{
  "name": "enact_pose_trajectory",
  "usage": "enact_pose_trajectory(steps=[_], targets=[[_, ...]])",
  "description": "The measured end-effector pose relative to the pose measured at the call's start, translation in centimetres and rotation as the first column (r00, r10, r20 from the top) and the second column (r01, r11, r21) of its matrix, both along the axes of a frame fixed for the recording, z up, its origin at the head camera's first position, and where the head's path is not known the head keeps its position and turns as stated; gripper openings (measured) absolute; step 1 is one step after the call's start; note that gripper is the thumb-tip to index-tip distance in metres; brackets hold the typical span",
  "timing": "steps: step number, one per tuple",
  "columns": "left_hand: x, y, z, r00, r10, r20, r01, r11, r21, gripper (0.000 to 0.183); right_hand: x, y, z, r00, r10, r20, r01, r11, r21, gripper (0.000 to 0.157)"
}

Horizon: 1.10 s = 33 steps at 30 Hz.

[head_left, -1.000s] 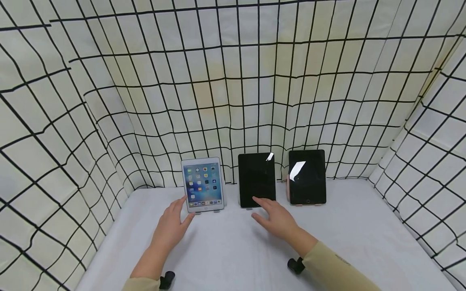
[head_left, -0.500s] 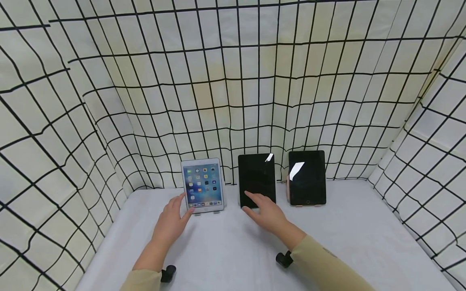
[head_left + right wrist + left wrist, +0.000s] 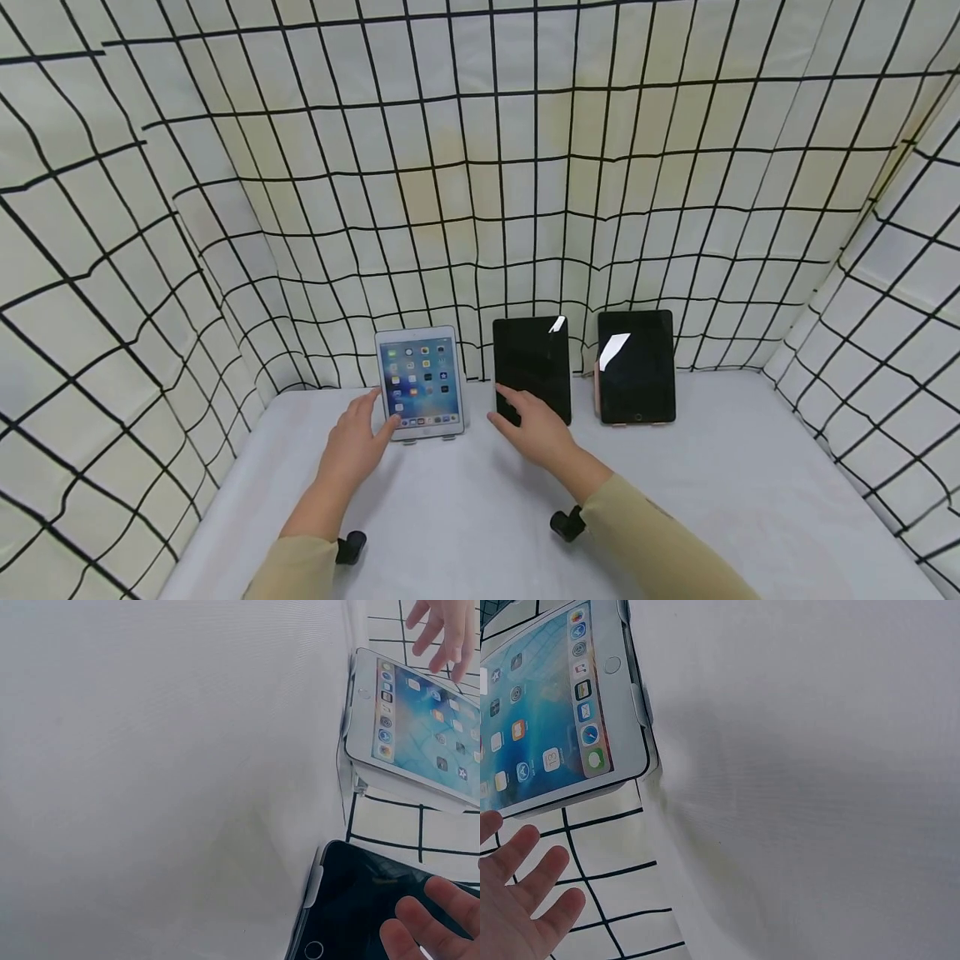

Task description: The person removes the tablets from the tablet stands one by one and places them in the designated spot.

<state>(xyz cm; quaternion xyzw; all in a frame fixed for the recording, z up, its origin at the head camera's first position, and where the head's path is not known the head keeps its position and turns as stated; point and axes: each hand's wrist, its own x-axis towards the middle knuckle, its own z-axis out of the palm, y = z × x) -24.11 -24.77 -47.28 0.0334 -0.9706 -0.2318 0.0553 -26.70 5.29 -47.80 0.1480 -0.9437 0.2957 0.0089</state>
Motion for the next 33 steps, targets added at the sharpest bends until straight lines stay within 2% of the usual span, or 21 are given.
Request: enact_pose_trajectory(steps=[8,22,30,33], targets=[[-1.0,0.0,0.6,0.999,0.027,0.017,-0.028,0.998,0.053,0.077,-0.8,-1.0,0.2,1.000,0.009,0.025,-0.007,0.999,-0.052,0.065],[-1.9,-1.0,0.8,0.999,0.040,-0.004,-0.040,0.998,0.044,0.075,-2.2,-3.4,0.9,0.999,0.002,0.051,0.003,0.996,-0.087,0.062],[-2.9,-1.0,0.9,0.999,0.029,0.018,-0.030,0.998,0.052,0.075,-3.0,-4.6,1.4,0.998,-0.013,0.054,0.018,0.996,-0.085,0.061],[-3.1,-1.0,0.9,0.999,0.024,0.043,-0.028,0.994,0.102,0.074,-3.3,-5.1,1.5,0.997,-0.007,0.071,0.015,0.992,-0.123,0.063]])
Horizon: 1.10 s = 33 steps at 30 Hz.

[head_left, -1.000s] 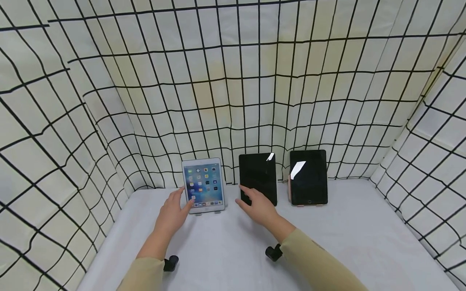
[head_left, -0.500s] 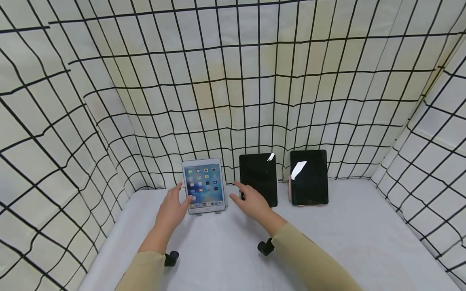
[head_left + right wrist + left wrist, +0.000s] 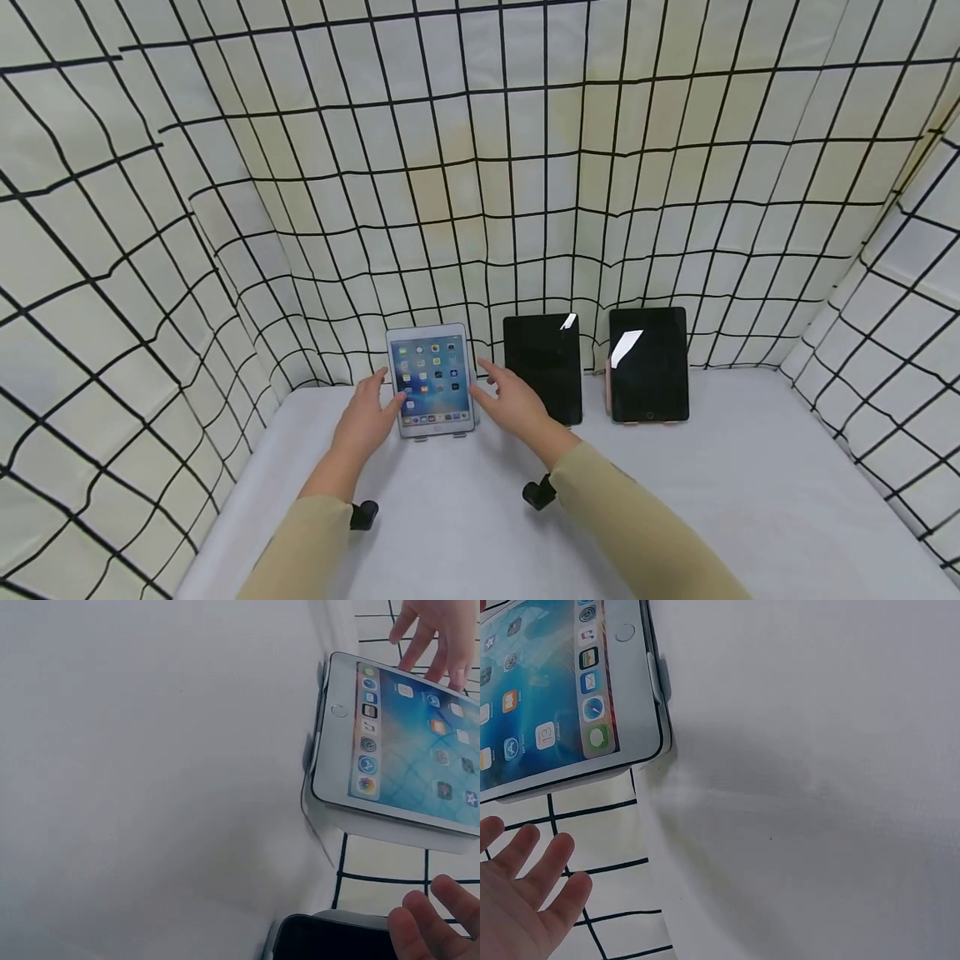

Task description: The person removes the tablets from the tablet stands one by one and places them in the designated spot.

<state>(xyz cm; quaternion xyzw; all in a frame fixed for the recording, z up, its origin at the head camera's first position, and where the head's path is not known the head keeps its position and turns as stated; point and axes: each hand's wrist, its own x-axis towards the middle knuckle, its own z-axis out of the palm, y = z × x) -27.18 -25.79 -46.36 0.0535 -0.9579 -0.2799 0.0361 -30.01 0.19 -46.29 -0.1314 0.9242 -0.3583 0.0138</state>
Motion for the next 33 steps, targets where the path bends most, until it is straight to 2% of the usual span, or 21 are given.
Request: enact_pose_trajectory(steps=[5,14,21,33], targets=[[-0.3,0.0,0.0,0.999,0.003,0.036,-0.006,0.995,0.098,0.074,-0.7,-0.7,-0.1,0.999,0.005,0.036,-0.004,1.000,-0.011,0.065],[-0.5,0.3,0.1,0.999,-0.029,0.029,0.026,0.994,0.108,0.076,-0.9,-1.7,0.5,0.999,0.022,0.047,-0.020,0.999,-0.029,0.067],[-0.4,0.4,-0.2,0.999,-0.026,0.019,0.023,0.993,0.118,0.075,-0.9,-2.1,0.5,0.997,0.019,0.070,-0.016,0.999,-0.043,0.068],[-0.3,0.2,-0.4,1.000,-0.020,0.010,0.019,0.988,0.156,0.074,-0.7,-2.2,0.1,0.993,0.017,0.115,-0.003,0.992,-0.123,0.068]])
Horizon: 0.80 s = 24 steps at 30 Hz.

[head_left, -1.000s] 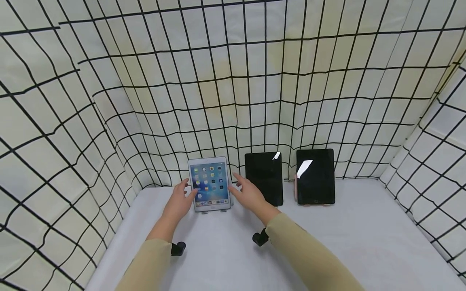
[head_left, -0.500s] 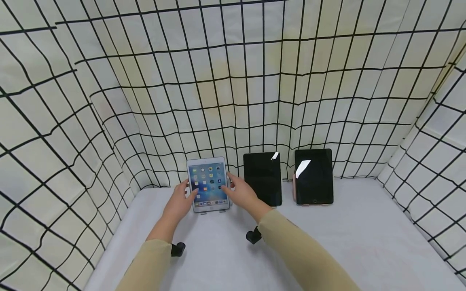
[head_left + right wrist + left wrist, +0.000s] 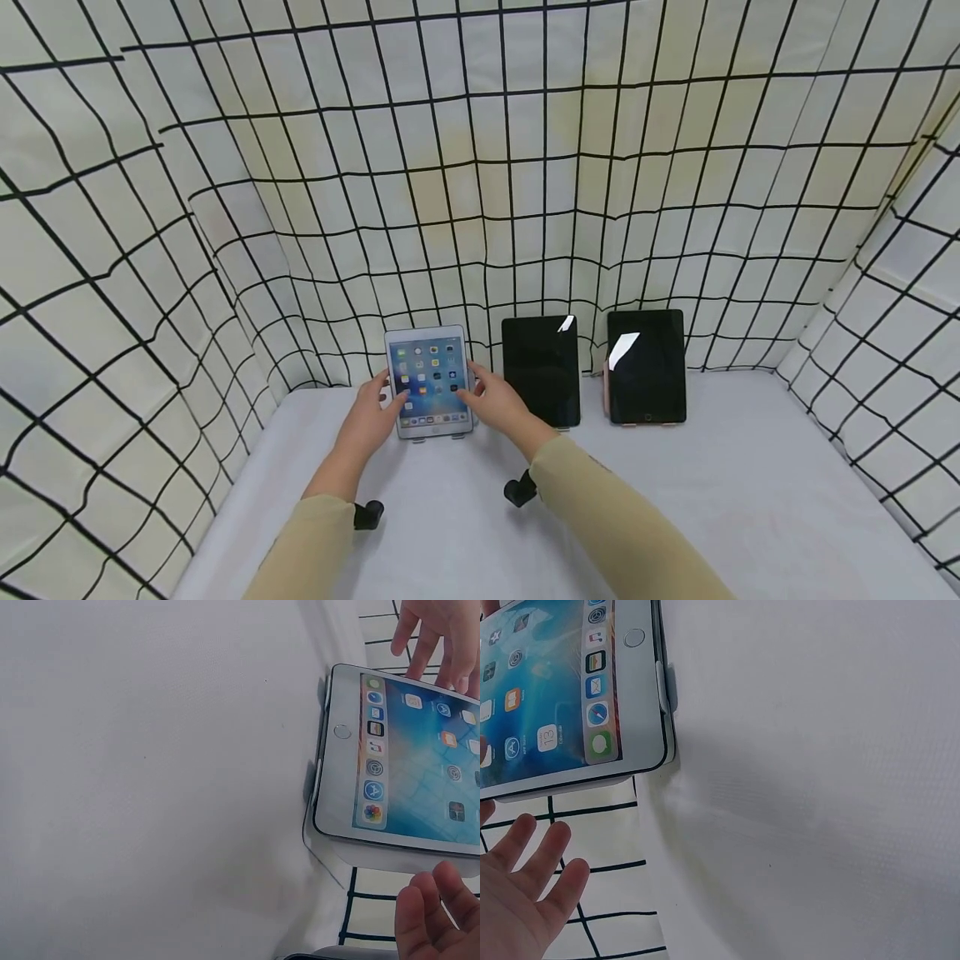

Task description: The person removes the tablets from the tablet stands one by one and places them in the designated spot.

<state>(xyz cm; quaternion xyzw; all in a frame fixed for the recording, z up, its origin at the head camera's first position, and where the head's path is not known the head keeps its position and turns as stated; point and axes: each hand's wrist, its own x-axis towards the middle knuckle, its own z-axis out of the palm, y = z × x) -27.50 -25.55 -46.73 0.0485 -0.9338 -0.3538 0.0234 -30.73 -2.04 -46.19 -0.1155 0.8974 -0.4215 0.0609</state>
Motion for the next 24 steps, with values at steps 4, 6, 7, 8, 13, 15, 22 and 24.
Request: enact_pose_trajectory(steps=[4,6,7,8,13,15,22,24], targets=[[0.1,-0.4,-0.3,1.000,0.000,-0.005,0.001,1.000,0.014,0.072,0.1,-0.1,0.0,1.000,-0.008,0.006,0.008,0.999,-0.034,0.068],[0.2,-0.6,-0.4,1.000,-0.003,-0.010,0.003,1.000,0.018,0.071,0.2,-0.1,-0.1,1.000,-0.012,0.002,0.012,0.999,-0.043,0.067],[0.3,-0.8,-0.4,1.000,-0.005,-0.016,0.005,1.000,0.017,0.070,0.3,-0.1,-0.2,1.000,-0.015,-0.002,0.014,0.999,-0.045,0.067],[0.3,-0.8,-0.5,1.000,-0.009,-0.024,0.009,1.000,0.015,0.070,0.3,-0.1,-0.3,1.000,-0.019,-0.011,0.019,0.999,-0.041,0.066],[0.5,-1.0,-0.7,0.996,-0.012,-0.093,0.014,1.000,0.018,0.063,0.3,0.0,-0.8,0.997,-0.033,-0.076,0.029,0.998,-0.046,0.060],[0.6,-1.1,-0.9,0.993,-0.003,-0.121,0.006,1.000,0.027,0.059,0.3,-0.1,-1.0,0.995,-0.037,-0.097,0.031,0.998,-0.054,0.058],[0.4,-1.1,-1.4,0.983,0.031,-0.179,-0.021,0.998,0.057,0.053,0.4,-0.2,-1.3,0.991,-0.067,-0.118,0.060,0.996,-0.062,0.054],[0.4,-1.0,-1.5,0.984,0.048,-0.171,-0.036,0.997,0.073,0.053,0.4,-0.1,-1.4,0.990,-0.069,-0.123,0.061,0.996,-0.064,0.055]])
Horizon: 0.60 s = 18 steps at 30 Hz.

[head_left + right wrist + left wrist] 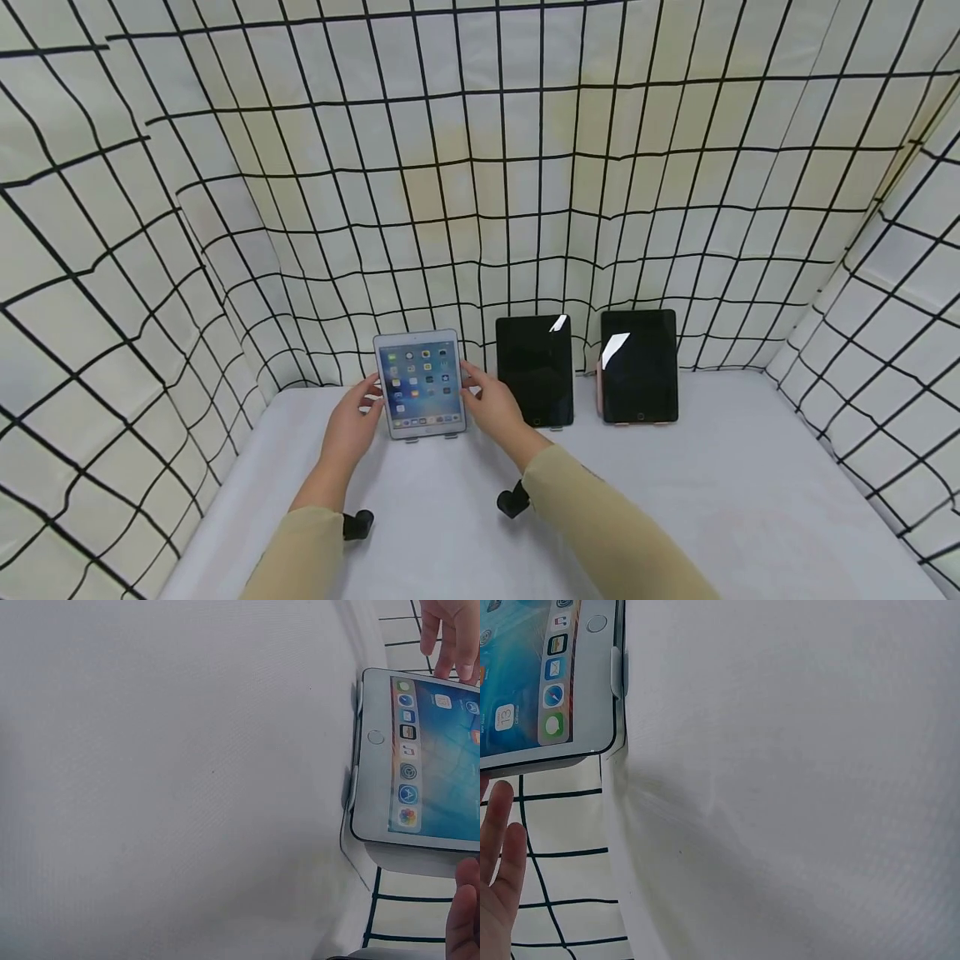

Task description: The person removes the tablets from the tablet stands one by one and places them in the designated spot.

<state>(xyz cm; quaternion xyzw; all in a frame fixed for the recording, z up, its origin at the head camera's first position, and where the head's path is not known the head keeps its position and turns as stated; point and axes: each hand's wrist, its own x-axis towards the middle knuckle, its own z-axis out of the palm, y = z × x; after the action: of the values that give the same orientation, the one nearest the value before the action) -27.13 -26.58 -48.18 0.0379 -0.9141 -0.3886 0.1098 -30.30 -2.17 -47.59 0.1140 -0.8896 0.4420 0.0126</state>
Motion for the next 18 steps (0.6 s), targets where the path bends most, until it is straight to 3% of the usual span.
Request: enact_pose_trajectory(steps=[6,18], targets=[[-0.02,0.09,-0.32,0.998,0.045,0.039,-0.046,0.999,0.023,0.061,-0.20,-0.19,-0.29,0.999,-0.003,-0.033,0.004,1.000,0.003,0.062],[-0.30,0.06,-0.61,1.000,0.019,0.018,-0.020,0.999,0.042,0.072,-0.16,-0.37,-0.43,0.995,-0.035,-0.091,0.038,0.999,0.038,0.068]])
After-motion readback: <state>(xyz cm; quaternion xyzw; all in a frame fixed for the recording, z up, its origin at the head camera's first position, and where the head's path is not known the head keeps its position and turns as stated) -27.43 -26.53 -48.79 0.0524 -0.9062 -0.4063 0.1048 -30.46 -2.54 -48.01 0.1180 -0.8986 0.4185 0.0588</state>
